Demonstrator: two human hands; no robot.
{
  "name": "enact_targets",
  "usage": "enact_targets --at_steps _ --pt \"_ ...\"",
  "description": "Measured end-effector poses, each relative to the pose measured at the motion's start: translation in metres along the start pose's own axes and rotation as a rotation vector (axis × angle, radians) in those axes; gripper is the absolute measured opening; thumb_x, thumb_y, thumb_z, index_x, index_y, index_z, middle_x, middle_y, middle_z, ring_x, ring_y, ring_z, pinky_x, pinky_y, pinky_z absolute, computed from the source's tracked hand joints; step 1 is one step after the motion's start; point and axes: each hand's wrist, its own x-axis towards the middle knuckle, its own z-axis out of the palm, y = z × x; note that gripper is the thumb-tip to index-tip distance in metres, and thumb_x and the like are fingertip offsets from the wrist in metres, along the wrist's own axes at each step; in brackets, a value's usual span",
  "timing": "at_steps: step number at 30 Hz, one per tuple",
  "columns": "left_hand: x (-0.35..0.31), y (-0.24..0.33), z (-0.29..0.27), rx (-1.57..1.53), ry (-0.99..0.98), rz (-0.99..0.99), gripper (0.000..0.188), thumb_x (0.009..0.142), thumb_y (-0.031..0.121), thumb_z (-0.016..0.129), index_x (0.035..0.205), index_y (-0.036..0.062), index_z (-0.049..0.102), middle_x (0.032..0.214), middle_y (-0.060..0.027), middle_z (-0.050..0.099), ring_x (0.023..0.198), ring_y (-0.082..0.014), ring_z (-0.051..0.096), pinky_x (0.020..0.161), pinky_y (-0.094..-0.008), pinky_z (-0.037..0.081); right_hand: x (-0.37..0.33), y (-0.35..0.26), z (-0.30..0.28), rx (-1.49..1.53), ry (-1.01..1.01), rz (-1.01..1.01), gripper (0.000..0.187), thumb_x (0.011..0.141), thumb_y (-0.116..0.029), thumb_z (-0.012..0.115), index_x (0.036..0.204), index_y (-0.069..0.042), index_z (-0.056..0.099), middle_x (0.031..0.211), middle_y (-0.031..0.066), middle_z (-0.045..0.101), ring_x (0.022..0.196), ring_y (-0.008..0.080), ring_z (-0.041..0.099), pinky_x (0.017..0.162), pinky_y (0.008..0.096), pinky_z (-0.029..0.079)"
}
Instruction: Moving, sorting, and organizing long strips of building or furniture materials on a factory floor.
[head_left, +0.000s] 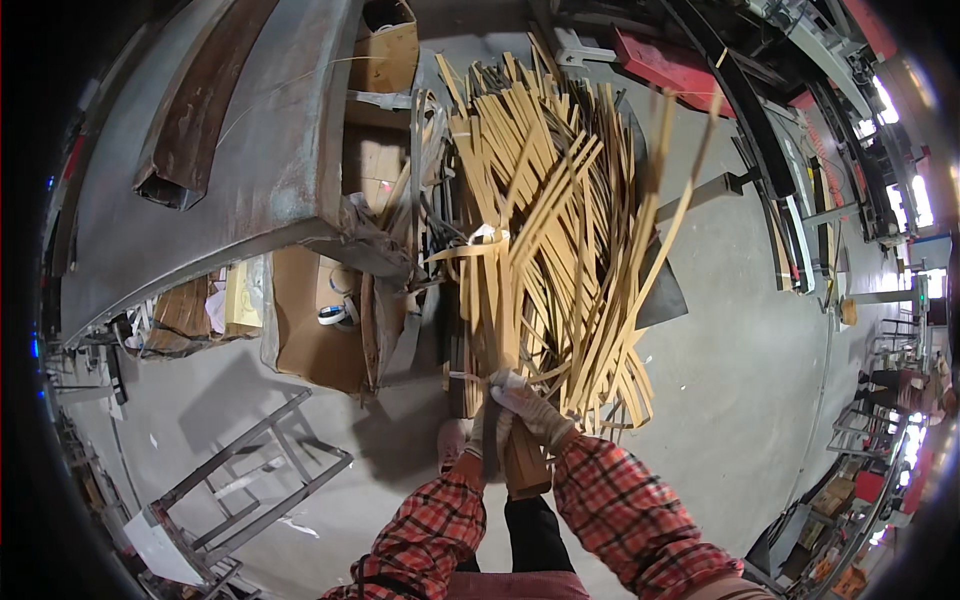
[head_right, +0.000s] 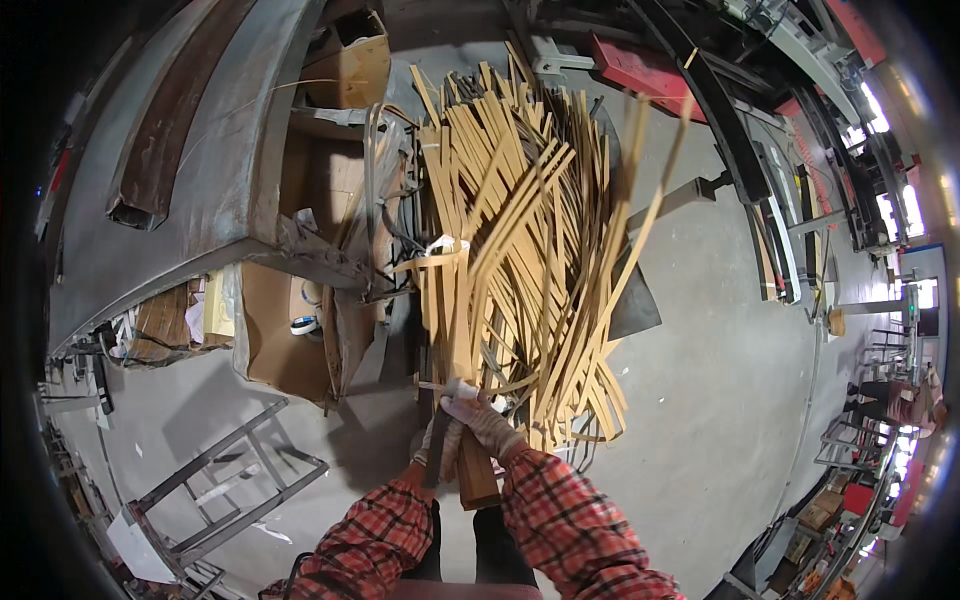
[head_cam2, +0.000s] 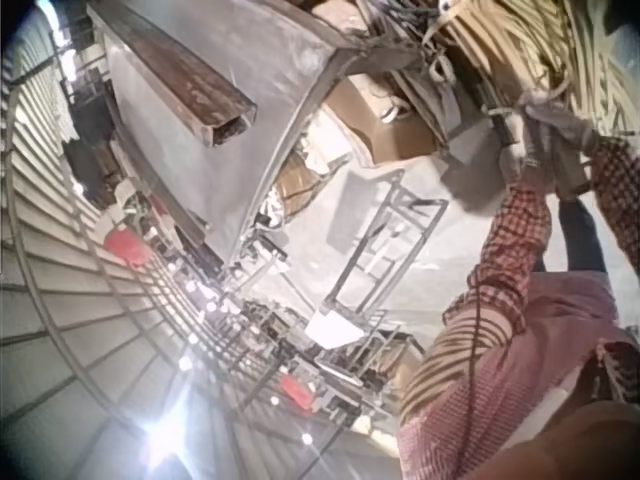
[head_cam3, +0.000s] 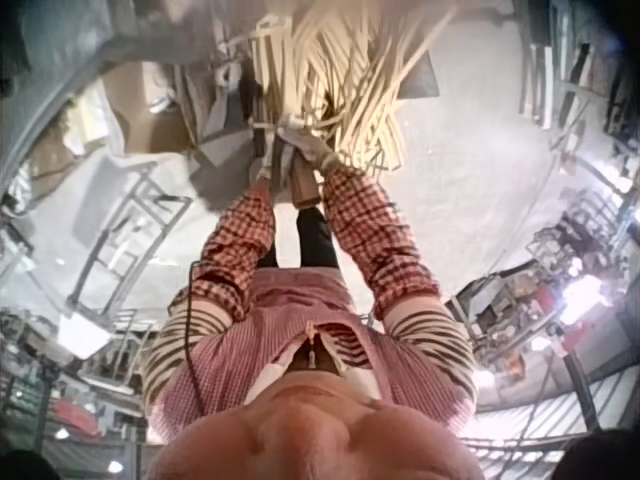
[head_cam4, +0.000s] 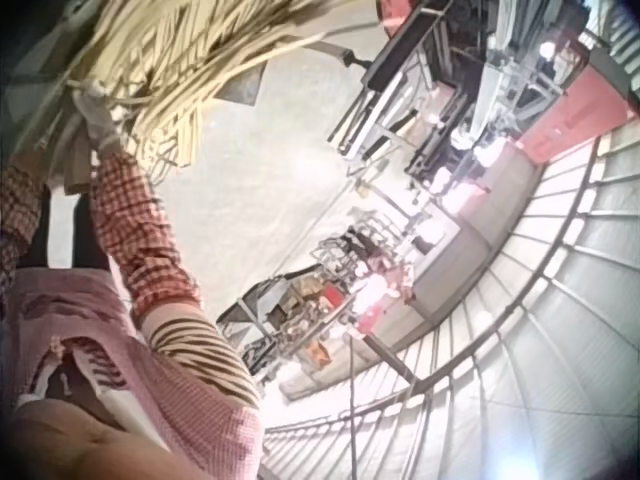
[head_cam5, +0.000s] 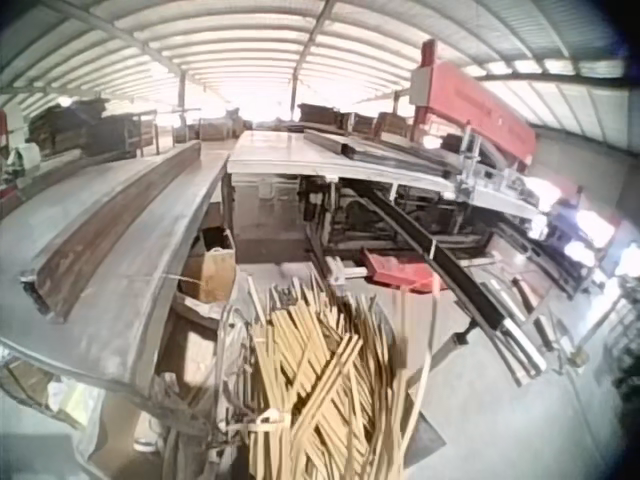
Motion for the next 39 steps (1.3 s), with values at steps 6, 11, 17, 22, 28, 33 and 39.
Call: enact_targets --at_steps 6,11,17,22,28,33,39 --pt "-0.025 0.018 -0.018 0.259 -0.146 -0.317 0.035 0.085 0.029 0.059 0.114 0.0107 0.054 0.096 -0.0004 0.059 0.09 -0.0131 0.058 0.078 -0.0282 0.048 -0.004 0.014 0.005 0.834 0.153 0.269 0.022 0.082 -0.025 0.066 0.095 -0.009 0.058 0.082 0.0015 0.057 0.081 0.0122 0.056 0.073 0.0284 0.047" --pt "-0.041 -0.017 -0.022 0.066 0.114 -0.053 0.03 0.086 0.034 0.058 0.108 0.0129 0.059 0.084 0.0028 0.059 0.077 -0.0086 0.055 0.07 -0.024 0.047 -0.005 0.002 0.004 0.413 0.442 0.201 0.03 0.075 -0.025 0.073 0.093 -0.004 0.062 0.082 0.0002 0.063 0.071 0.0103 0.056 0.063 0.0246 0.044" --pt "-0.016 -0.025 -0.001 0.649 0.25 -0.09 0.034 0.092 0.032 0.045 0.11 0.0056 0.055 0.097 -0.0093 0.061 0.088 -0.0184 0.059 0.076 -0.0314 0.048 -0.037 -0.018 -0.014 0.41 0.466 -0.006 0.032 0.078 -0.025 0.067 0.1 -0.002 0.063 0.082 0.0008 0.062 0.078 0.0112 0.055 0.073 0.0269 0.043" --pt "0.053 -0.073 -0.053 1.595 0.3 0.064 0.044 0.088 0.04 0.045 0.092 0.0003 0.064 0.09 -0.0172 0.065 0.088 -0.0326 0.062 0.068 -0.0379 0.051 -0.112 -0.135 0.014 0.845 0.237 0.401 0.031 0.077 -0.03 0.066 0.096 -0.006 0.058 0.068 0.002 0.055 0.058 0.0147 0.053 0.053 0.0299 0.045" --pt "0.125 0.086 -0.291 0.617 0.522 0.371 0.039 0.091 0.027 0.046 0.122 0.0026 0.046 0.078 -0.0081 0.06 0.055 -0.023 0.057 0.043 -0.0332 0.045 -0.244 -0.221 0.003 0.715 0.318 0.145 0.058 0.074 -0.018 0.066 0.122 0.007 0.045 0.111 0.0175 0.057 0.103 0.0247 0.056 0.093 0.0348 0.043" --pt "0.105 0.032 -0.031 1.562 0.619 0.267 0.043 0.088 0.035 0.046 0.119 0.0066 0.043 0.084 -0.0167 0.063 0.076 -0.035 0.061 0.065 -0.0401 0.049 -0.209 -0.164 -0.033 0.09 0.545 0.104 0.04 0.082 -0.025 0.062 0.11 0.001 0.05 0.086 0.0041 0.057 0.078 0.0114 0.054 0.069 0.0269 0.045" --pt "0.084 0.031 -0.017 1.747 0.387 0.392 0.06 0.085 0.04 0.047 0.133 0.0059 0.034 0.111 -0.0269 0.054 0.099 -0.0428 0.053 0.084 -0.046 0.044 0.003 -0.076 -0.078 -0.878 0.753 0.391 0.063 0.08 -0.041 0.059 0.125 -0.003 0.036 0.111 0.0295 0.052 0.101 0.0416 0.054 0.081 0.0449 0.046"
